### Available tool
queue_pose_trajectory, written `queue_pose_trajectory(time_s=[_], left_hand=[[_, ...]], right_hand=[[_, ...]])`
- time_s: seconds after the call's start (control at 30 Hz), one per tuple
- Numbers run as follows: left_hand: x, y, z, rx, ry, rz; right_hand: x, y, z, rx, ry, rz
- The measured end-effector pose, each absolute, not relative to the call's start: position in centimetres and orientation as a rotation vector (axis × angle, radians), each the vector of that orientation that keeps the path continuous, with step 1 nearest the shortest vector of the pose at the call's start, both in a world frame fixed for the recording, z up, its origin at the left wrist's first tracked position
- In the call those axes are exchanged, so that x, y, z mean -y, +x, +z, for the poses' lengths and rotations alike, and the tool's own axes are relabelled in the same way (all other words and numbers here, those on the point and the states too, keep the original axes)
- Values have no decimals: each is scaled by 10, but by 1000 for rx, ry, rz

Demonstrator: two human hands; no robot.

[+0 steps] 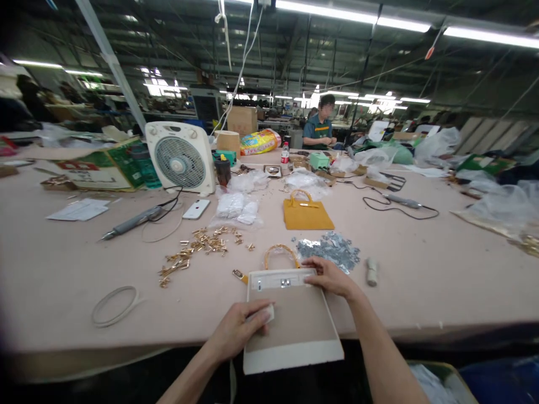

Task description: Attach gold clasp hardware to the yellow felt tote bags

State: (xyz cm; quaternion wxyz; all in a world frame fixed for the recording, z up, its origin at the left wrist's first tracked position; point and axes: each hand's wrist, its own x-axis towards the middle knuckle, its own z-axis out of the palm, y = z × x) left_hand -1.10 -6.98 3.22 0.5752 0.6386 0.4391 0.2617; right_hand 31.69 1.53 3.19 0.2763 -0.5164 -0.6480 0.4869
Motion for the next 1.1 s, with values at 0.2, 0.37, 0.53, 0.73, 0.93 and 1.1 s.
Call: queue_pose_trajectory(time_s=[0.2,0.37,0.53,0.73,0.93,1.1], left_hand=[[72,-19,32,-992,1566,618],[73,-23,30,-956,1604,597],[76,-24,28,-940,1667,613],[78,-23,24,-956,1689,653],[81,-25,25,-976,1731,641],[83,-25,35,-984,1699,664]], right_hand=[[-16,316,22,1704,-1457,1207],[4,293,32,1727,-1478,646],[56,236,57,1969,-1212,581],[83,189,58,2309,-1104,667],[83,185,52,2353,-1166,632],[87,182,51,2443,-1269,457]])
